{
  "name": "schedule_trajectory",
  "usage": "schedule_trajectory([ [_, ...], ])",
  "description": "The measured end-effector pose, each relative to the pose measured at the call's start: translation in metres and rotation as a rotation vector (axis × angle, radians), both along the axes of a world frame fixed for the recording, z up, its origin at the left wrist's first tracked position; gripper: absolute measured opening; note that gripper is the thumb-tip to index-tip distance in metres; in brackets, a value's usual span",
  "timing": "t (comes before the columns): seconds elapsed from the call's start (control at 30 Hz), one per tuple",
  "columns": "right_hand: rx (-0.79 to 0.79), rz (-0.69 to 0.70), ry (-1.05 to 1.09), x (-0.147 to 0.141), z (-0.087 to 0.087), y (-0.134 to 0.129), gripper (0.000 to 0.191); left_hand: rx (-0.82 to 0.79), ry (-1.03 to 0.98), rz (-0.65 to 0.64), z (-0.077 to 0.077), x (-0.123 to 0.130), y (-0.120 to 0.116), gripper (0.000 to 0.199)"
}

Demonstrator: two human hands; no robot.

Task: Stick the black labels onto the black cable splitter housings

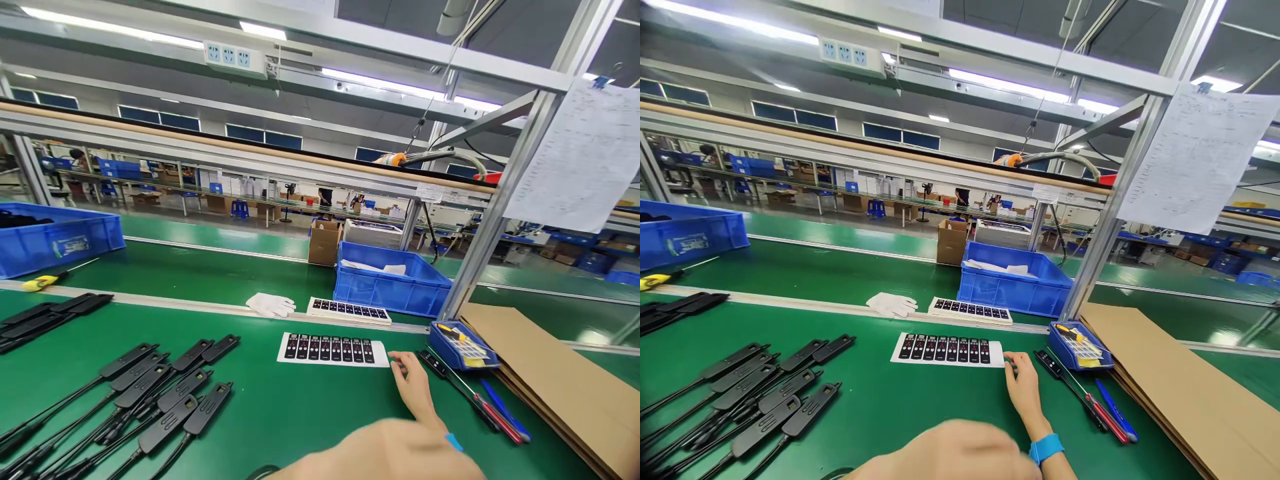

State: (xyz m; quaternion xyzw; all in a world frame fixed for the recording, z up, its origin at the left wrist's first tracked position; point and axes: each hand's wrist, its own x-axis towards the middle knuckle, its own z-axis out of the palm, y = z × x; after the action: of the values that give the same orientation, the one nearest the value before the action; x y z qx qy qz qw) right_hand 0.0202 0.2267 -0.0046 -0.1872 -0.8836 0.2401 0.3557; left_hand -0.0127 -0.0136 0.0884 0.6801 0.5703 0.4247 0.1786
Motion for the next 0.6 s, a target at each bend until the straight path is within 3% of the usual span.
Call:
schedule_trajectory([
  [0.1, -0.024, 0.021, -0.022, -0.021, 0.004, 0.0, 0.029, -0.092, 0.241, 0.095, 0.0, -0.032, 0.017, 0.027],
  [0.17, -0.037, 0.027, -0.027, -0.04, 0.008, 0.002, 0.027, -0.268, 0.53, 0.301, -0.007, -0.058, 0.02, 0.036],
  [0.23, -0.059, 0.011, -0.02, -0.06, 0.011, 0.004, 0.026, -0.423, 0.647, 0.49, -0.018, -0.082, 0.014, 0.052],
  [0.33, -0.113, -0.012, 0.005, -0.078, 0.011, 0.003, 0.017, -0.542, 0.579, 0.571, -0.039, -0.103, 0.0, 0.058],
  [0.47, -0.215, 0.032, 0.077, -0.076, 0.007, 0.002, 0.015, -0.468, 0.511, 0.603, -0.063, -0.106, -0.01, 0.056],
  [0.6, -0.371, -0.021, 0.236, -0.053, 0.008, 0.006, 0.033, -0.447, 0.473, 0.614, -0.066, -0.103, -0.006, 0.055],
])
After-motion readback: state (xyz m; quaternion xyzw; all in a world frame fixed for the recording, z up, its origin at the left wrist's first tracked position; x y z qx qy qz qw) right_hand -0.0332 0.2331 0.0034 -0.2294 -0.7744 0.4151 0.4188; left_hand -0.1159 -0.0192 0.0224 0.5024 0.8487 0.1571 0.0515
